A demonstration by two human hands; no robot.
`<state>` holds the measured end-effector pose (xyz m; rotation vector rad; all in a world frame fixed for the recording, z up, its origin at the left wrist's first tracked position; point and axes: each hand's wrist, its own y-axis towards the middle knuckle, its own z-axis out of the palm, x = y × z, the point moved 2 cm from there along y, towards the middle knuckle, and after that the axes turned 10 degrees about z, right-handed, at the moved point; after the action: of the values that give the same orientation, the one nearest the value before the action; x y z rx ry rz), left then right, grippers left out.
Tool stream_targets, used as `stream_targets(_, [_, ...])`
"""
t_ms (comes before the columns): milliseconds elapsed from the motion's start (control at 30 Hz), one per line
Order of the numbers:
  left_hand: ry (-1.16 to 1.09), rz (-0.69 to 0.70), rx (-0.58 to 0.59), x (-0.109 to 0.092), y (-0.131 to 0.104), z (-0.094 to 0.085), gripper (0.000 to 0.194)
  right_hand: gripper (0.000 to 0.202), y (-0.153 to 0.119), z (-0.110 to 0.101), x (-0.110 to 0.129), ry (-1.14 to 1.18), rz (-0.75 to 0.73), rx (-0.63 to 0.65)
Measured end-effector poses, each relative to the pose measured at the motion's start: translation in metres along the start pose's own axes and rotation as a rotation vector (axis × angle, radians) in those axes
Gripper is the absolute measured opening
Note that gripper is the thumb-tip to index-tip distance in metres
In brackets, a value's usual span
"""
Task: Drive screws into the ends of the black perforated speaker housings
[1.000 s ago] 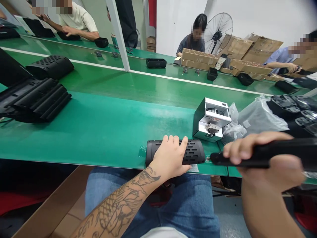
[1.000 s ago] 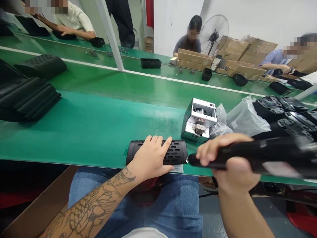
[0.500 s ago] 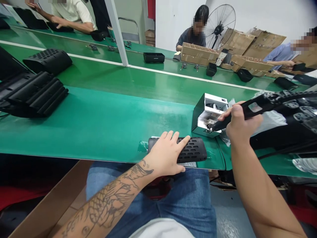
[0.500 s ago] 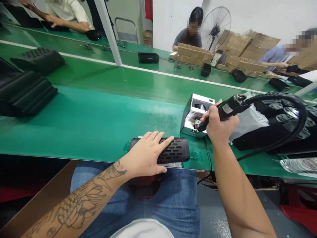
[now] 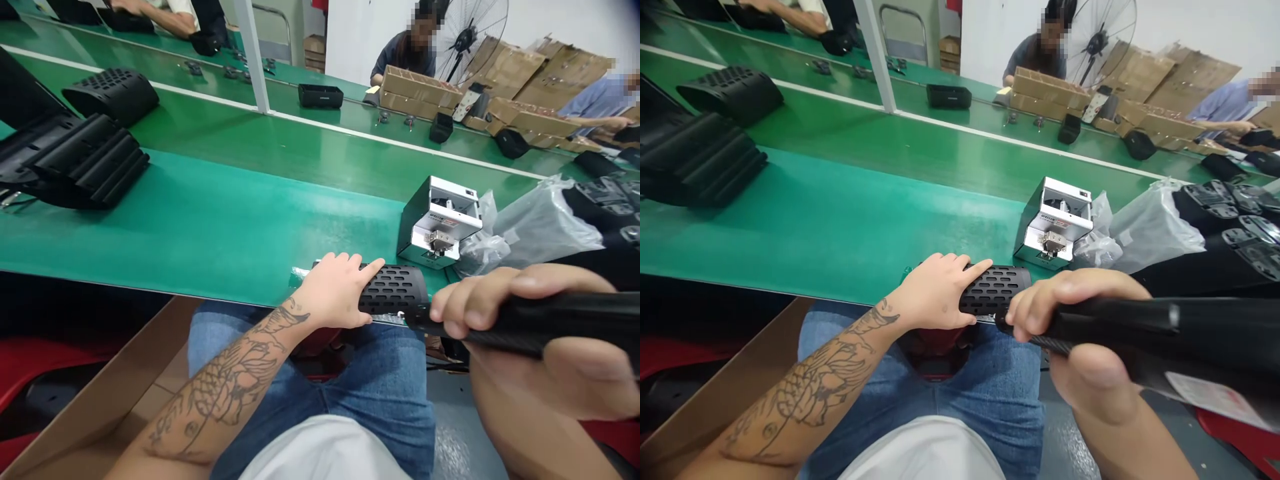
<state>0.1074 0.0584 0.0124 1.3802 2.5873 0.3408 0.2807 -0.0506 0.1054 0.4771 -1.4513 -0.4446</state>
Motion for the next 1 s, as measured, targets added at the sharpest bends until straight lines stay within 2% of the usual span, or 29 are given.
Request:
stream_targets(133, [0.004, 0.001, -0.007, -0.001, -0.001, 0.000, 0.106, 0.025, 0.010, 0.018, -0.023, 0.080, -0.064, 0.078])
stream_targets(333, [-0.012, 0.006, 0.010, -0.001, -0.002, -0.001, 0.104, 0.029, 0.022, 0.026, -0.041, 0.084, -0.091, 0.051])
stream_targets(500, [-0.014, 0.008, 0.013, 0.000, -0.001, -0.002, 0.103, 0.028, 0.023, 0.027, -0.047, 0.062, -0.121, 0.106])
stream_targets(633, [-0.019, 0.015, -0.003, 0.001, -0.001, -0.001, 0.100, 0.028, 0.026, 0.028, -0.050, 0.061, -0.100, 0.178])
stream_targets(1000, [-0.029, 0.009, 0.012, 0.001, -0.001, 0.000, 0.101, 0.028, 0.031, 0.025, -0.054, 0.088, -0.042, 0.258])
